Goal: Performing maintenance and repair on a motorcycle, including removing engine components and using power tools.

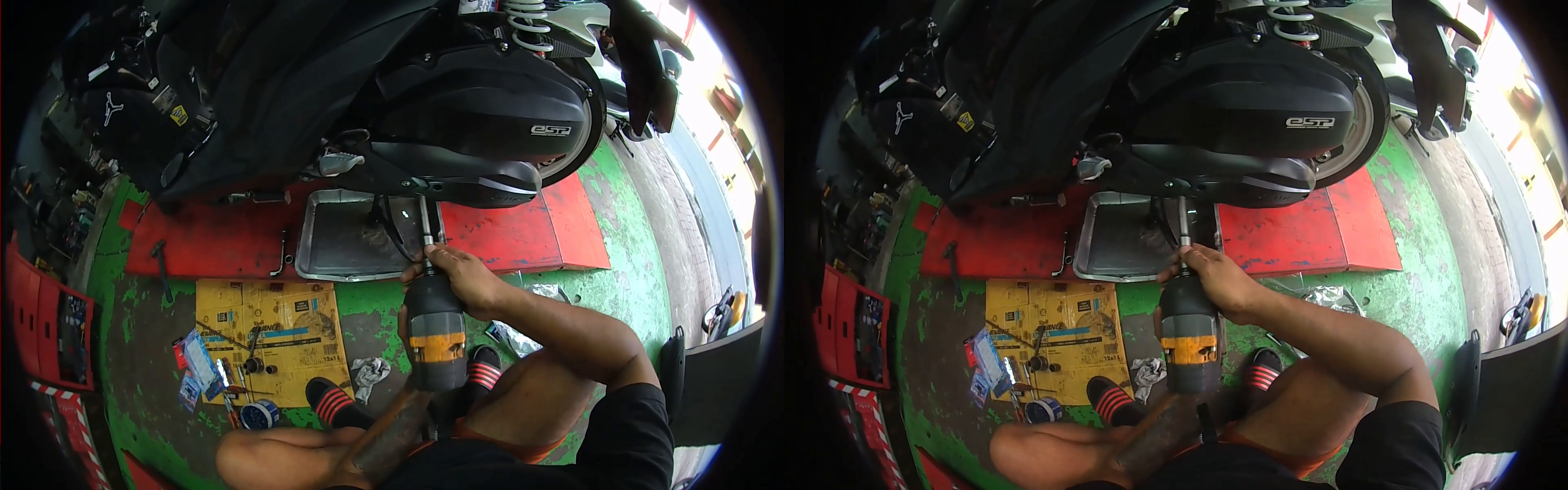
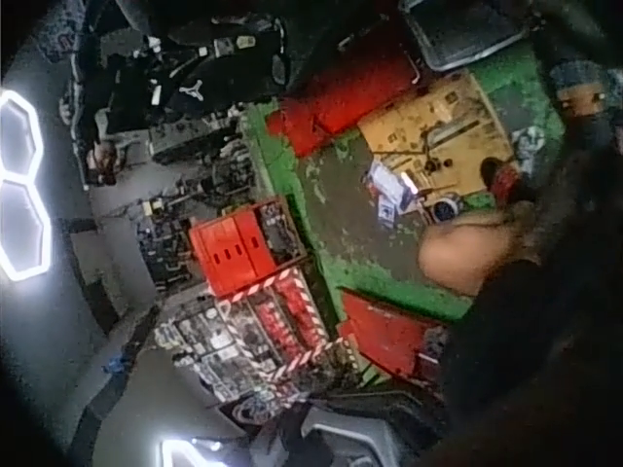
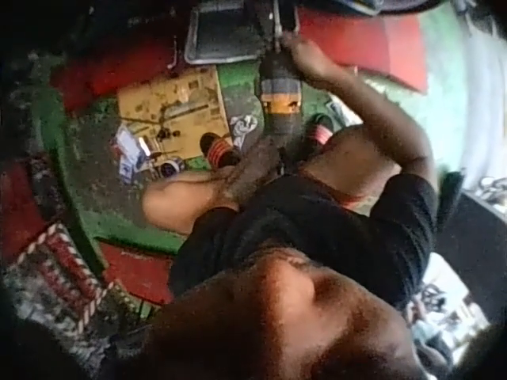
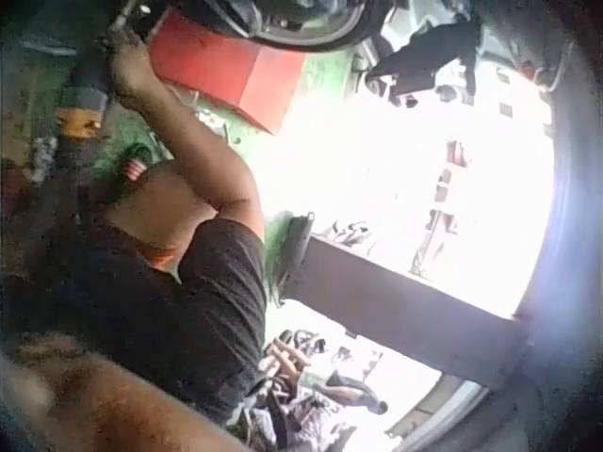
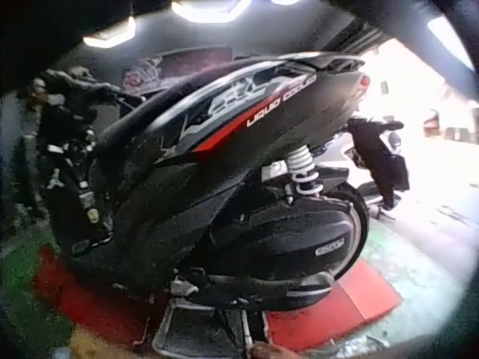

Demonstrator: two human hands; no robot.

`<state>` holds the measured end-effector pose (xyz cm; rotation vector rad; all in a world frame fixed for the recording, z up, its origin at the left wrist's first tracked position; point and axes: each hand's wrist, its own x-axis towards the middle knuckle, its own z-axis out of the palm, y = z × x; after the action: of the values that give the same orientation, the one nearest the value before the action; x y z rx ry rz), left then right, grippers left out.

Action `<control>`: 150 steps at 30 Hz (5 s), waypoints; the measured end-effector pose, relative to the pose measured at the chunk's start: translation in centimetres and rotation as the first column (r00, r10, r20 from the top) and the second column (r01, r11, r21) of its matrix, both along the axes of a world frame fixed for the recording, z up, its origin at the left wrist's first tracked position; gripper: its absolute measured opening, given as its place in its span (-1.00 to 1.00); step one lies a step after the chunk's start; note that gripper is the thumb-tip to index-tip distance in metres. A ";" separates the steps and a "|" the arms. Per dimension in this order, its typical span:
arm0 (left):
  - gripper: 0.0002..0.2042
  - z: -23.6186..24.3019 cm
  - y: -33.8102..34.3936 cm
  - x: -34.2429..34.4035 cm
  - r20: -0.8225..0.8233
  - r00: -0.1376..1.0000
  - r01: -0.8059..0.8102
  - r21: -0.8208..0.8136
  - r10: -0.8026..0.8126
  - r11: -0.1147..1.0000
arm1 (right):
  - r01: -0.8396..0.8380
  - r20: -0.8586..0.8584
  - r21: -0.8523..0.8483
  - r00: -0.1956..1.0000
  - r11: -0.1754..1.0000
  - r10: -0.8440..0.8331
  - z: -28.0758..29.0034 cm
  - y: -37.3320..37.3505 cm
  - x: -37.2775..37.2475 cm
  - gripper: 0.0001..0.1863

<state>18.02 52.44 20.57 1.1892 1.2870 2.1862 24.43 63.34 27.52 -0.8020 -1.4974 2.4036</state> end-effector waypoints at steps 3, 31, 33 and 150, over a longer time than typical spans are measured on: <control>-0.06 0.1 -0.6 -0.1 0.049 0.999 0.001 0.039 -0.003 0.999 | -0.053 -0.081 -0.027 0.995 0.998 0.050 1.9 -0.6 -1.8 -0.70; 0.06 4.0 -0.7 -3.9 0.530 0.816 0.153 0.184 -0.229 0.971 | 0.089 -0.066 -0.064 0.993 0.994 -0.094 7.0 2.9 -9.2 -0.59; 0.05 3.7 -0.3 -4.3 0.457 0.872 0.119 0.147 -0.174 0.982 | 0.094 -0.075 -0.070 0.992 0.993 -0.099 6.6 3.6 -8.9 -0.59; -0.23 2.6 9.6 10.6 -0.195 0.980 -0.037 0.006 0.037 0.999 | 0.192 -0.007 0.064 0.981 0.979 -0.192 6.2 13.0 10.5 -0.57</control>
<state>28.59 62.05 23.21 1.4216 1.3939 2.1399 34.98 76.36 33.76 -0.8869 -1.4180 2.2052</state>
